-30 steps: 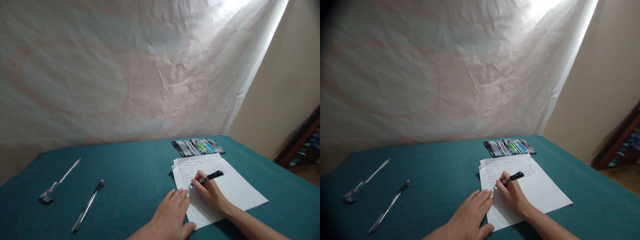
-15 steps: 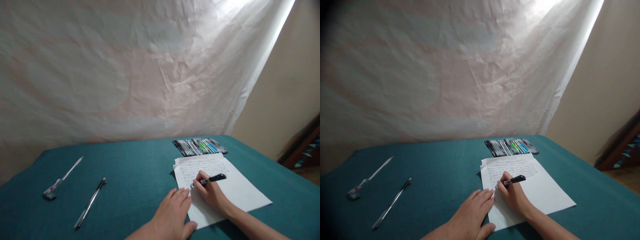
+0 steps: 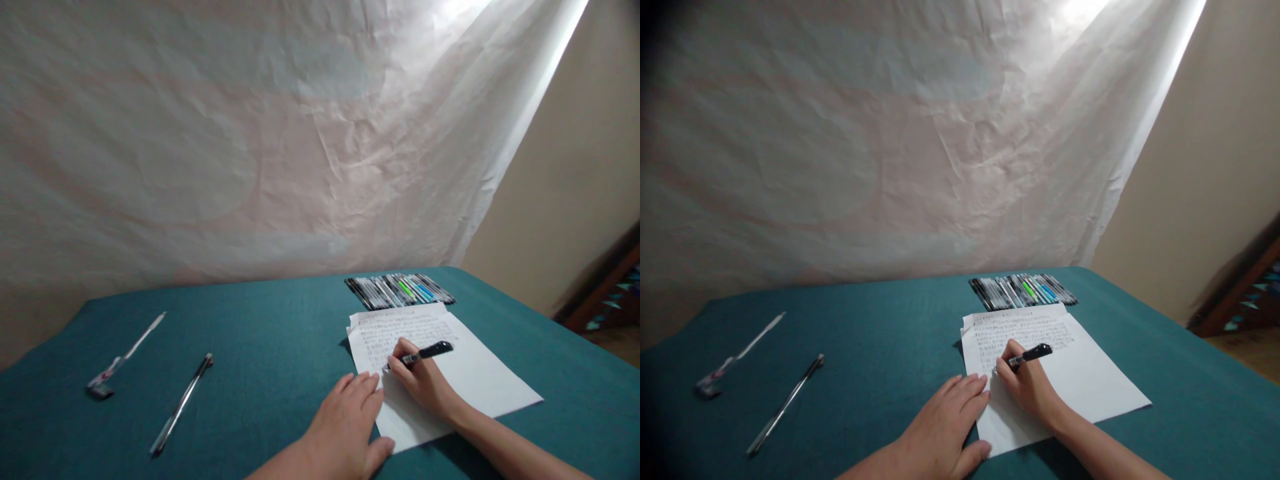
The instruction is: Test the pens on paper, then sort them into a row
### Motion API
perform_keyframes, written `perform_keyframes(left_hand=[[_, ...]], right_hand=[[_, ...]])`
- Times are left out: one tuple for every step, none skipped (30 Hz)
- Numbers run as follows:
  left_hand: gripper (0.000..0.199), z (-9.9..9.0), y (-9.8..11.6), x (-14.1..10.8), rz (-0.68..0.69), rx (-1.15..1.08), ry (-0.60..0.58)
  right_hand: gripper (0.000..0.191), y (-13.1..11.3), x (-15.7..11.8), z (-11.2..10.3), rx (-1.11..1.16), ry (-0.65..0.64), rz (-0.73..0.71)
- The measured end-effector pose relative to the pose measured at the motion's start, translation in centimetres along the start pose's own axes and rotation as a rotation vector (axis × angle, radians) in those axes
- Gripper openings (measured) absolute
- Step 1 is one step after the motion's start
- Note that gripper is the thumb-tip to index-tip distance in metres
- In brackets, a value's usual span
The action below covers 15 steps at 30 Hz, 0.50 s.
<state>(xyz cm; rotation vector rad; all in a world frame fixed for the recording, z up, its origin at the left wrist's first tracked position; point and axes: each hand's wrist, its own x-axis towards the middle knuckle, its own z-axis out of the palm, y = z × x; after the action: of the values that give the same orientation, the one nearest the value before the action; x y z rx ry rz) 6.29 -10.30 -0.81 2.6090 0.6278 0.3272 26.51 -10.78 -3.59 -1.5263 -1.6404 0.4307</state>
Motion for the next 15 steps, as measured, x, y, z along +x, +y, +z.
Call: perform_keyframes(left_hand=[[0.057,0.04,-0.06,-0.07,0.003,0.007,0.000],[0.057,0.07,-0.12,-0.15,0.004,0.016,-0.002],[0.057,0.10,-0.16,-0.22,0.003,0.024,-0.004],[0.057,0.13,-0.18,-0.27,0.002,0.033,-0.005],[0.056,0.14,-0.19,-0.31,-0.002,0.040,-0.002],[0.056,0.14,-0.17,-0.33,-0.002,0.045,-0.001],[0.057,0.13,-0.16,-0.34,-0.002,0.048,0.001],[0.057,0.12,-0.14,-0.34,-0.002,0.049,0.003],[0.057,0.09,-0.13,-0.33,-0.002,0.049,0.003],[0.057,0.07,-0.12,-0.32,-0.001,0.050,0.002],[0.057,0.04,-0.12,-0.31,0.000,0.050,0.001],[0.057,0.03,-0.13,-0.31,0.000,0.051,-0.001],[0.057,0.02,-0.14,-0.30,-0.001,0.052,-0.001],[0.057,0.02,-0.15,-0.31,-0.001,0.053,-0.001],[0.057,0.05,-0.16,-0.31,-0.001,0.054,-0.002]], right_hand=[[0.014,0.00,0.01,0.02,-0.003,-0.002,-0.004],[0.014,0.01,0.01,0.03,-0.006,-0.003,-0.006],[0.014,0.01,0.01,0.03,-0.011,-0.004,-0.006],[0.014,0.00,0.01,0.03,-0.015,-0.005,-0.004],[0.013,0.00,0.01,0.03,-0.016,-0.006,-0.002],[0.013,-0.02,0.00,0.02,-0.016,-0.006,-0.001],[0.013,-0.04,-0.01,0.01,-0.016,-0.005,-0.002],[0.013,-0.06,-0.03,-0.01,-0.018,-0.003,-0.003],[0.013,-0.09,-0.04,-0.02,-0.023,-0.002,-0.003],[0.013,-0.11,-0.04,-0.03,-0.030,-0.003,-0.003],[0.013,-0.14,-0.04,-0.03,-0.037,-0.004,-0.003],[0.013,-0.15,-0.04,-0.03,-0.041,-0.010,-0.004],[0.013,-0.14,-0.04,-0.01,-0.043,-0.013,-0.006],[0.013,-0.12,-0.03,0.00,-0.041,-0.015,-0.009],[0.013,-0.08,-0.03,0.02,-0.037,-0.013,-0.013]])
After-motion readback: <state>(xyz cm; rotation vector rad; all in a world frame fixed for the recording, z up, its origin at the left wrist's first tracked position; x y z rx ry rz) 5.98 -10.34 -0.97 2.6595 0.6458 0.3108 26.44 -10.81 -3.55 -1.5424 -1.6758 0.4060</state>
